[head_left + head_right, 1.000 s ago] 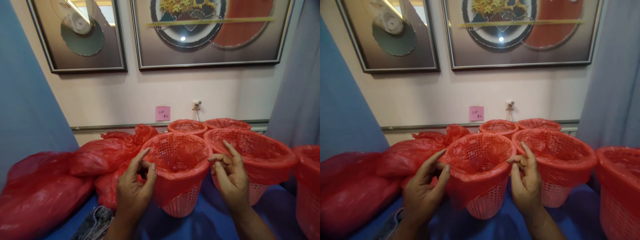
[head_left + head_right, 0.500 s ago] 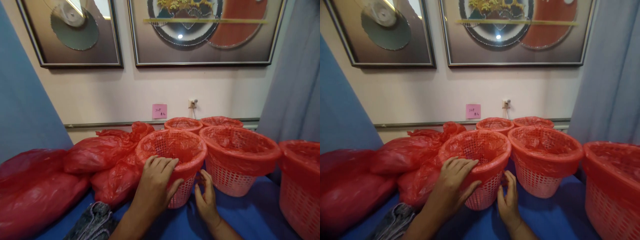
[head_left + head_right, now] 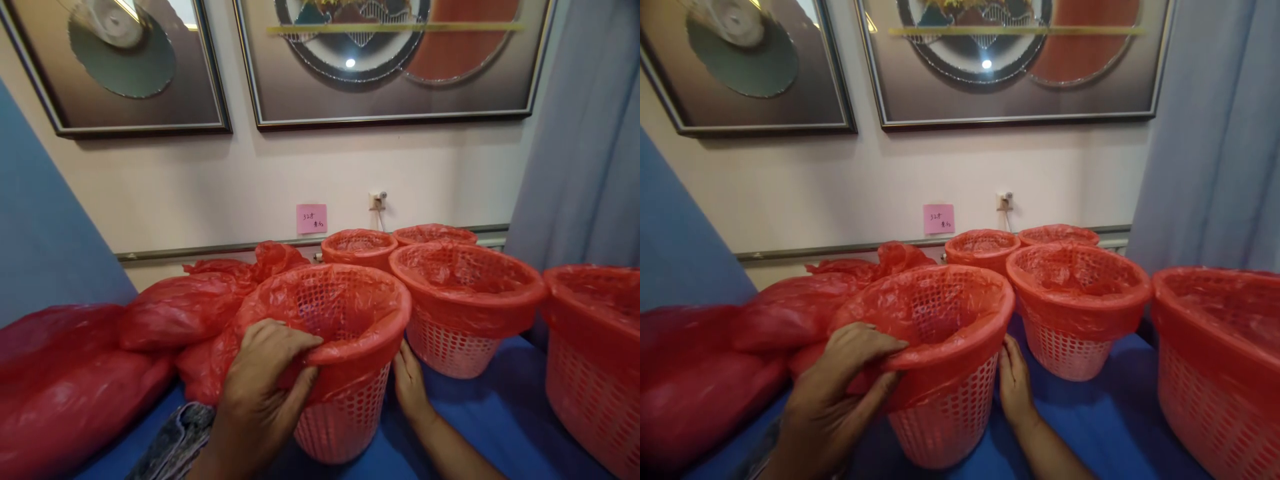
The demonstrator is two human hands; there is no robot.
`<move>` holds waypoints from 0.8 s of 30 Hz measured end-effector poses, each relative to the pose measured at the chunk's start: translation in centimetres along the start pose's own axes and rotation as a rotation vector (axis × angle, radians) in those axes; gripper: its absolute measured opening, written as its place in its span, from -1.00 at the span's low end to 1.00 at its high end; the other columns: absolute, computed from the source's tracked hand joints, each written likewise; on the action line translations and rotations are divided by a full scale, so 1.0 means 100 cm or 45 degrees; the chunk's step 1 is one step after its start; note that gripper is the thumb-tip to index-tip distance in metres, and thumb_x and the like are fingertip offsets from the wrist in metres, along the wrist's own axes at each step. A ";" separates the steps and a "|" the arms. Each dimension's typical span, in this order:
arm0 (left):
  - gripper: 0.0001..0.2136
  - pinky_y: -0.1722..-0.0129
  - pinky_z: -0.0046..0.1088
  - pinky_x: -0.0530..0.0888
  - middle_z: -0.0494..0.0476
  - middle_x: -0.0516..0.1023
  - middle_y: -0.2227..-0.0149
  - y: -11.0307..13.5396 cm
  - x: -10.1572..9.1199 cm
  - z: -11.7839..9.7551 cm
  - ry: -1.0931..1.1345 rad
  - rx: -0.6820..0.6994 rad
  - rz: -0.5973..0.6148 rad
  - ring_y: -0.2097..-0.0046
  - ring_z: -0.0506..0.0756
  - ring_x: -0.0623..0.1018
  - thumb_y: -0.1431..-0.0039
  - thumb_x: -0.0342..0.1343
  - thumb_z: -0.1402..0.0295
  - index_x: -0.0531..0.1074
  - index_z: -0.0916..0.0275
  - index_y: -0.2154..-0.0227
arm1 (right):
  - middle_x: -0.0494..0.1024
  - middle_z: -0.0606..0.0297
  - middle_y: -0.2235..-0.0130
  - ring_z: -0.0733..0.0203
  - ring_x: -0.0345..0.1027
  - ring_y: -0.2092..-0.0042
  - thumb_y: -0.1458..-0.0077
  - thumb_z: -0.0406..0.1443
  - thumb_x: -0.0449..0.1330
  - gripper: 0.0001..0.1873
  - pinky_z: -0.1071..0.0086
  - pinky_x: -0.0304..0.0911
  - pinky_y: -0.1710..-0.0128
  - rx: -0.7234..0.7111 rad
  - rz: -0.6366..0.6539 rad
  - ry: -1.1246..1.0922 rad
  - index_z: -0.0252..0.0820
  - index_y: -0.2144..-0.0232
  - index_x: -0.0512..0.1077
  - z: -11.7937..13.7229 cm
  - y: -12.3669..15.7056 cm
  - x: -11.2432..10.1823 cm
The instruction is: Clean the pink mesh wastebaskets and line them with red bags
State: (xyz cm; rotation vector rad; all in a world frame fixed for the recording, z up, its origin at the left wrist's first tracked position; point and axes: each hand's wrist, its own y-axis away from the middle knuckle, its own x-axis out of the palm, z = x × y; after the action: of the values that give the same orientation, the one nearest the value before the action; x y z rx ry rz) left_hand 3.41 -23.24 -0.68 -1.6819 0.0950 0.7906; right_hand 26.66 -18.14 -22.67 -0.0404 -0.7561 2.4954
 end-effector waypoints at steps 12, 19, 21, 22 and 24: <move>-0.86 0.07 -0.34 0.44 -0.01 0.61 0.27 0.021 -0.015 -0.024 0.149 -0.042 0.108 0.23 0.05 0.57 -0.31 0.21 0.51 0.47 0.16 0.14 | 0.05 0.13 -0.49 -0.18 -0.04 -0.47 -0.40 -0.17 0.04 -0.32 -0.30 0.03 -0.38 -0.599 0.012 0.254 0.06 -0.48 -0.03 0.059 0.014 -0.019; -0.86 0.23 -0.46 0.46 -0.01 0.59 0.29 0.023 -0.014 -0.032 0.267 -0.211 0.103 0.26 0.02 0.55 -0.36 0.11 0.54 0.46 0.14 0.21 | 0.29 0.04 -0.34 -0.15 0.18 -0.36 -0.38 -0.22 0.07 -0.43 -0.26 0.08 -0.35 -0.662 -0.115 0.101 -0.03 -0.39 0.20 0.115 -0.016 -0.018; -0.86 0.27 -0.47 0.46 0.00 0.56 0.32 0.024 -0.013 -0.034 0.271 -0.220 0.091 0.28 0.02 0.54 -0.36 0.11 0.54 0.45 0.15 0.22 | 0.29 0.02 -0.34 -0.16 0.17 -0.37 -0.37 -0.19 0.09 -0.43 -0.26 0.07 -0.35 -0.613 -0.131 0.049 -0.05 -0.37 0.21 0.121 -0.018 -0.016; -0.87 0.27 -0.47 0.46 0.01 0.55 0.33 0.025 -0.012 -0.034 0.256 -0.211 0.073 0.29 0.02 0.53 -0.36 0.11 0.54 0.45 0.16 0.23 | 0.29 0.01 -0.34 -0.16 0.18 -0.36 -0.37 -0.18 0.09 -0.43 -0.26 0.08 -0.35 -0.567 -0.133 0.011 -0.06 -0.37 0.21 0.121 -0.016 -0.014; -0.89 0.28 -0.44 0.44 0.02 0.54 0.35 0.026 -0.011 -0.036 0.211 -0.164 0.031 0.31 0.03 0.51 -0.36 0.11 0.54 0.44 0.17 0.23 | 0.29 0.00 -0.34 -0.15 0.21 -0.35 -0.39 -0.16 0.08 -0.44 -0.27 0.09 -0.33 -0.453 -0.126 -0.072 -0.06 -0.38 0.19 0.118 -0.009 -0.012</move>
State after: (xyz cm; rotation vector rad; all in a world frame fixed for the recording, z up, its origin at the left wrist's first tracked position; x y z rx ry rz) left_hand 2.99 -27.57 -2.03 -1.8703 0.1832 0.6859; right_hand 26.07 -24.12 -12.36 -0.0582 -1.1883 2.2494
